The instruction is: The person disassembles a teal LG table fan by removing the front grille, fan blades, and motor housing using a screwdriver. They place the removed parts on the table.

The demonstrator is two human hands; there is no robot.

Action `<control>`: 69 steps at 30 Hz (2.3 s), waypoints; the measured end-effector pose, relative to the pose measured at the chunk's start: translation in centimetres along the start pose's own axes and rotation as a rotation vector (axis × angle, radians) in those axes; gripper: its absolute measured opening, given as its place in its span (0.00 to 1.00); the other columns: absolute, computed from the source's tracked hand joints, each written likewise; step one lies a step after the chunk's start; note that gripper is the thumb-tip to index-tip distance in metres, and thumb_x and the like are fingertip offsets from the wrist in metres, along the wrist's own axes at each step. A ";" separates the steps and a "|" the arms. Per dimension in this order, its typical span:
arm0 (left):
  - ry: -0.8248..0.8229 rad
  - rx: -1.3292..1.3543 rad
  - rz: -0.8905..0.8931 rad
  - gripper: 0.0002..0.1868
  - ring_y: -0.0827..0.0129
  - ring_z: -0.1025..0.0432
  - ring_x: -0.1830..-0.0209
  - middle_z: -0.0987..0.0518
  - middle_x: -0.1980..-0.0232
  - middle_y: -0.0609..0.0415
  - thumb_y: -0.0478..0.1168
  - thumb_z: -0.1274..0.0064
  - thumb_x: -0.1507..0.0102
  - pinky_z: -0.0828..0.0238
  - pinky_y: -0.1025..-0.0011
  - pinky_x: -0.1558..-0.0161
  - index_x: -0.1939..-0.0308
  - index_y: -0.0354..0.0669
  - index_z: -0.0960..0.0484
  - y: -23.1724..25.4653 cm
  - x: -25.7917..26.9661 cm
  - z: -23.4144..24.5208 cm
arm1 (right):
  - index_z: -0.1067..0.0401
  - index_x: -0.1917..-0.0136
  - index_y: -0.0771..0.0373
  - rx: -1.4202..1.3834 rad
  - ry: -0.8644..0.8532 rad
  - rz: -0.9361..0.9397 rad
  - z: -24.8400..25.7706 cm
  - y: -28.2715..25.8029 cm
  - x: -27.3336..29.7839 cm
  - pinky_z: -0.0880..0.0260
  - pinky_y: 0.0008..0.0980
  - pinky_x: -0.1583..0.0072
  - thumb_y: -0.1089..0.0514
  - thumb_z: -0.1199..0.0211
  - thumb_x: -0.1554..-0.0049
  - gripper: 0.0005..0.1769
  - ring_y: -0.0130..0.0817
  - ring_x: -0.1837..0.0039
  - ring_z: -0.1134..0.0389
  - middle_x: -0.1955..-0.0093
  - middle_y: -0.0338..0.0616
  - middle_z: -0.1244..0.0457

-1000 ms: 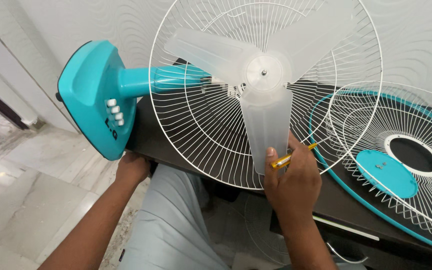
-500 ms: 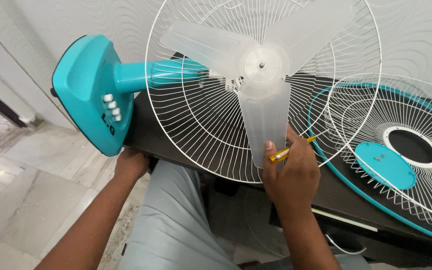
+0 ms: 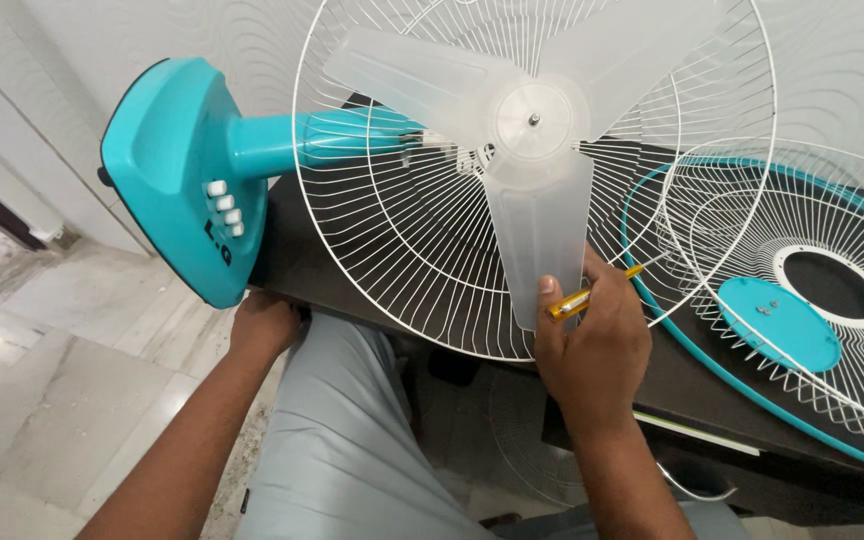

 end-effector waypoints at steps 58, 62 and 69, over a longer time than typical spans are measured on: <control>-0.796 0.531 -0.551 0.19 0.49 0.27 0.41 0.23 0.39 0.39 0.43 0.48 0.34 0.29 0.53 0.42 0.42 0.39 0.21 35.5 14.6 -16.4 | 0.29 0.38 0.70 -0.066 -0.025 -0.125 0.0 0.4 -0.6 0.29 0.45 0.44 0.48 0.42 0.35 0.22 0.52 0.45 0.29 0.46 0.57 0.31; -0.913 1.233 -0.361 0.20 0.50 0.28 0.39 0.24 0.37 0.40 0.44 0.49 0.33 0.31 0.54 0.40 0.39 0.40 0.24 39.1 14.4 -18.2 | 0.34 0.35 0.69 -0.069 0.035 -0.030 0.4 -0.4 -0.6 0.29 0.45 0.40 0.50 0.41 0.33 0.22 0.53 0.41 0.29 0.39 0.58 0.32; -0.942 1.941 0.041 0.22 0.52 0.31 0.36 0.27 0.35 0.41 0.45 0.51 0.32 0.34 0.54 0.37 0.36 0.41 0.29 37.4 12.4 -17.8 | 0.36 0.30 0.70 -0.163 -0.061 -0.166 0.0 0.7 -0.6 0.26 0.42 0.41 0.52 0.40 0.35 0.26 0.50 0.40 0.28 0.39 0.56 0.32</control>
Point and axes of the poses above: each hand's wrist, its own x-axis away from the middle knuckle, its own z-axis out of the back of the hand, y = z × x, the point moved 8 cm from there along -x, towards the middle knuckle
